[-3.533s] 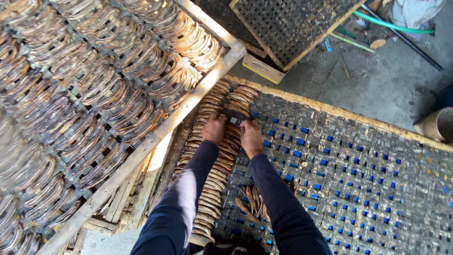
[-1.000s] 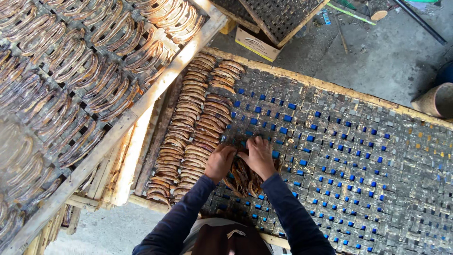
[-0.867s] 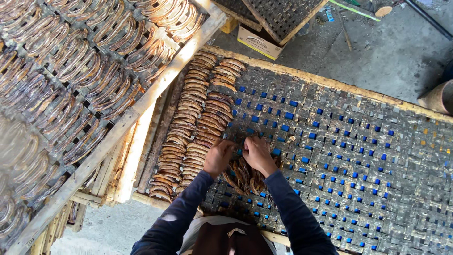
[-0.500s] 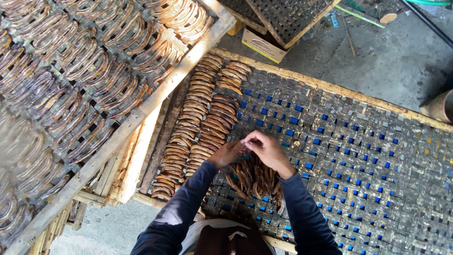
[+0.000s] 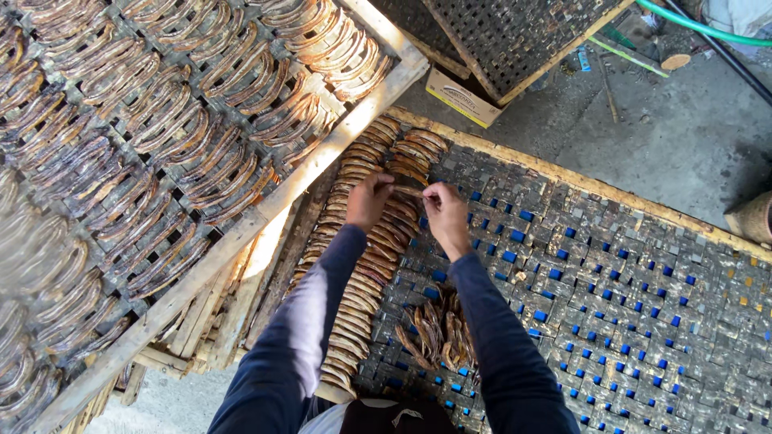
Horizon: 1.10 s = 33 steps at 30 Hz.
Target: The person gathers dried banana slices from a woven bamboo drying tray and transfers a handful into a plastic bag on a chair. They then arrange the remaining dried banana slices into neat rows across the tray, working piece by piece with both hands.
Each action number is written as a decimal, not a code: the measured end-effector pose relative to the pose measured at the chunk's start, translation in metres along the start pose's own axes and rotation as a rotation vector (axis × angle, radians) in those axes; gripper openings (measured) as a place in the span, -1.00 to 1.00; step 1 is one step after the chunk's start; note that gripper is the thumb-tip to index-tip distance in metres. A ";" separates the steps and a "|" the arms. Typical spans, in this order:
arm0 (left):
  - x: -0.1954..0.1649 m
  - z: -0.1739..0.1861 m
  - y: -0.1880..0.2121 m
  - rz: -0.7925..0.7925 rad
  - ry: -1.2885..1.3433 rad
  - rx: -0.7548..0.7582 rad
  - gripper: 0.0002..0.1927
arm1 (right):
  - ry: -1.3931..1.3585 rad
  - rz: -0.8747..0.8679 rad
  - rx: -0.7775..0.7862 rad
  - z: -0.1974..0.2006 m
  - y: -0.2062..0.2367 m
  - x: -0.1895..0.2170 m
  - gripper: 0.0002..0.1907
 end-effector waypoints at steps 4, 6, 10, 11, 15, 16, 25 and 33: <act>-0.016 0.004 -0.019 -0.148 -0.243 -0.096 -0.79 | 0.132 0.033 -0.046 -0.015 -0.009 0.001 -0.87; -0.015 0.001 -0.019 -0.149 -0.341 -0.109 -0.81 | 0.214 0.035 -0.039 -0.019 -0.007 0.002 -0.87; -0.021 0.001 -0.010 -0.261 -0.352 -0.175 -0.76 | 0.298 0.039 -0.050 -0.018 0.002 0.001 -0.91; -0.020 0.003 -0.007 -0.269 -0.340 -0.185 -0.73 | 0.304 0.045 -0.061 -0.014 0.006 -0.001 -0.92; -0.019 0.020 0.009 -0.319 -0.257 -0.258 -0.73 | 0.055 -0.167 0.022 0.019 0.030 -0.038 -0.92; -0.018 0.025 0.019 -0.326 -0.227 -0.283 -0.76 | 0.034 -0.191 0.049 0.034 0.041 -0.046 -0.90; -0.007 -0.067 0.175 -0.238 -0.073 0.418 -0.83 | 0.302 -0.202 0.611 0.083 0.173 -0.056 -0.66; -0.004 -0.092 0.224 -0.153 -0.127 0.427 -0.66 | 0.423 -0.178 0.602 0.060 0.213 -0.015 -0.59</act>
Point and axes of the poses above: each hand's wrist, its own y-axis away from the middle knuckle, its own z-axis out of the back of the hand, x = y × z, the point moved 9 cm from there along -y, towards the middle knuckle, and after that the axes turned 1 degree about y, right-handed, at the moved point
